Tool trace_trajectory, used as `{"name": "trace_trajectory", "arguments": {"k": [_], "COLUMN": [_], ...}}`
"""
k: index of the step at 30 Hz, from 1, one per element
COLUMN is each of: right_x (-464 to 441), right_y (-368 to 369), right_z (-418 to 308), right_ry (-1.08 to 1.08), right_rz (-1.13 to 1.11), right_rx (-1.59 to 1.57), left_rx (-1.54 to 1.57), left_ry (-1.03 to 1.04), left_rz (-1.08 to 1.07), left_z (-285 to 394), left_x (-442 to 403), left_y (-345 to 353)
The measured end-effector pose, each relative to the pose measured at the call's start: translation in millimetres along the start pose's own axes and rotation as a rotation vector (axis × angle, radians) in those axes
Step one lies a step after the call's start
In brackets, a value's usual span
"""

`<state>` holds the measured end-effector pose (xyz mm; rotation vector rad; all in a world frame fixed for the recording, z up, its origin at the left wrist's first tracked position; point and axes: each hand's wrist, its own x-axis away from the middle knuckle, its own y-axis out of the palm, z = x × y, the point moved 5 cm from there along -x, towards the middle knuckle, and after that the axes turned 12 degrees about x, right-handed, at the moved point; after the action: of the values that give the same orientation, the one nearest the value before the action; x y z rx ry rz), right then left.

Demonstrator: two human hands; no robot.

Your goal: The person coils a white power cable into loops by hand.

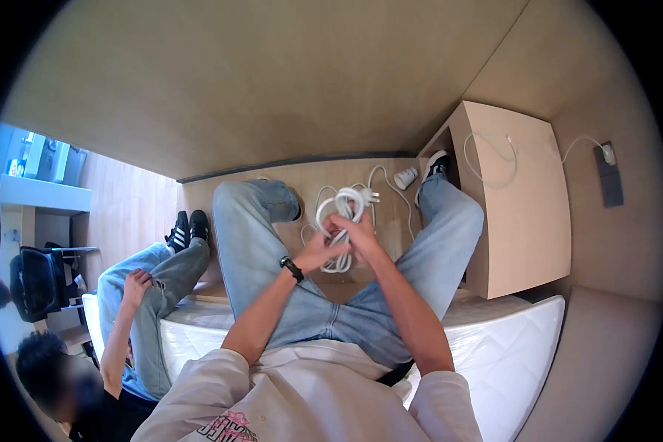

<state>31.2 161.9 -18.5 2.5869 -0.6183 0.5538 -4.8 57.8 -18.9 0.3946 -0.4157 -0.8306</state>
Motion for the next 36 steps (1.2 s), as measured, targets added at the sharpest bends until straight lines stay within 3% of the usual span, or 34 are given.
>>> {"name": "trace_trajectory", "arguments": {"k": [2, 6, 9, 11, 19, 21, 23, 26, 27, 29, 31, 33, 35, 36], "right_x": [-5.7, -5.1, 1.0, 4.9, 0.2, 7.8, 8.7, 2.2, -0.2, -6.2, -2.5, 5.1, 10.9, 13.1], "right_y": [-5.8, -5.7, 5.9, 15.4, 13.2, 19.3, 23.4, 22.8, 19.7, 13.6, 18.3, 8.1, 5.6, 7.3], "right_z": [6.1, 10.2, 3.0, -2.0, 13.2, 7.0, 3.8, 10.3, 13.4, 18.5, -5.5, -21.5, -39.7, -41.3], "right_ry": [0.025, 0.05, 0.038, -0.125, -0.168, -0.367, -0.344, -0.352, -0.238, -0.13, -0.363, -0.403, -0.695, -0.697], "right_rz": [0.016, 0.003, -0.045, -0.09, -0.189, -0.149, -0.189, -0.233, -0.251, -0.262, -0.177, -0.104, 0.023, 0.024], "right_rx": [-0.034, 0.144, 0.416, 0.444, 0.814, 1.189, 1.245, 1.357, 1.175, 0.99, 0.753, 0.83, 1.135, 1.134], "left_rx": [-0.363, -0.288, -0.543, -0.576, -0.275, -0.149, -0.155, -0.152, -0.157, -0.209, -0.173, 0.011, -0.08, -0.228], "left_ry": [0.005, -0.001, -0.107, -0.068, -0.212, -0.448, -0.45, -0.273, -0.276, -0.047, -0.015, -0.286, -0.317, -0.3], "left_rz": [-0.134, -0.124, -0.011, 0.097, 0.048, 0.012, 0.022, 0.157, 0.155, 0.284, 0.374, 0.519, 0.553, 0.487], "left_z": [-1.0, -21.8, -41.6, -36.7, -51.2, -48.6, -54.6, -35.9, -39.7, -37.3, -39.3, -54.4, -60.1, -58.5], "left_x": [0.3, -2.0, -1.8, -0.5, 2.9, 8.8, 11.2, 11.1, 9.1, -0.4, -4.4, -3.3, -1.0, -0.3], "left_y": [10.0, 1.5, -21.7, -27.1, -32.5, -25.8, -29.6, -19.9, -19.7, -30.0, -39.7, -57.1, -64.5, -61.5]}}
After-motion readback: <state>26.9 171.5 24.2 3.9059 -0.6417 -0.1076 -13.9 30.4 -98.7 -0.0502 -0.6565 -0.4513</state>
